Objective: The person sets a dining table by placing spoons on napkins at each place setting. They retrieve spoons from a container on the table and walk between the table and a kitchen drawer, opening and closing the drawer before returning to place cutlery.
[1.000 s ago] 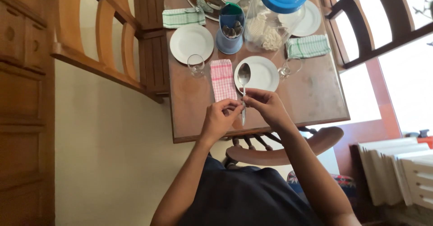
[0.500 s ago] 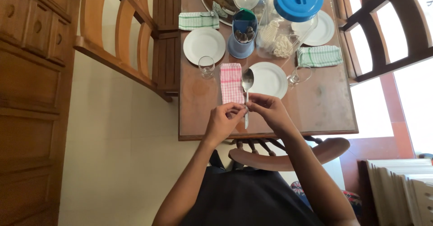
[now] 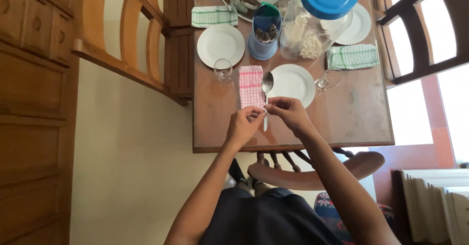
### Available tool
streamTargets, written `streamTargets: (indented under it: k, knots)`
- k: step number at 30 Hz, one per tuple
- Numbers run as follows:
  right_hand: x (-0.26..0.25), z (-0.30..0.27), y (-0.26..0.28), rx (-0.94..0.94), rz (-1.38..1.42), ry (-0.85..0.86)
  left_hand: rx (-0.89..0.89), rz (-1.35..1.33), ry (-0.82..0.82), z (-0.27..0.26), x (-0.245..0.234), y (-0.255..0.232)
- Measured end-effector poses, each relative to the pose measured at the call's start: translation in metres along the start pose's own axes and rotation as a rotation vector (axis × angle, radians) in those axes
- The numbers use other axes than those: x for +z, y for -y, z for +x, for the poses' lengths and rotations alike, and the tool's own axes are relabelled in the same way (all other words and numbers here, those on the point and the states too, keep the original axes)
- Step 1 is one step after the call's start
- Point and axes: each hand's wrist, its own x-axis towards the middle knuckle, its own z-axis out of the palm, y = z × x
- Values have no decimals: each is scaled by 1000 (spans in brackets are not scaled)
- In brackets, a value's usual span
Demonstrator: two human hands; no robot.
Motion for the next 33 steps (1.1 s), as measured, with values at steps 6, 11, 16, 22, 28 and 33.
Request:
streamTargets:
  k: [6, 11, 16, 22, 28, 33]
  knots:
    - [-7, 56, -42, 33, -76, -15, -99, 58, -53, 42, 30, 47]
    - [-7, 93, -75, 31, -208, -41, -171, 100, -55, 71, 46, 81]
    - [-6, 112, -98, 76, -417, -79, -233, 132, -54, 92, 61, 107]
    - [-2, 143, -129, 12, -515, -134, -282, 140, -66, 115, 74, 137]
    - [5, 154, -141, -57, -550, -179, -338, 107, -74, 128, 84, 153]
    - [11, 160, -150, -118, -629, -225, -356, 137, -70, 134, 87, 161]
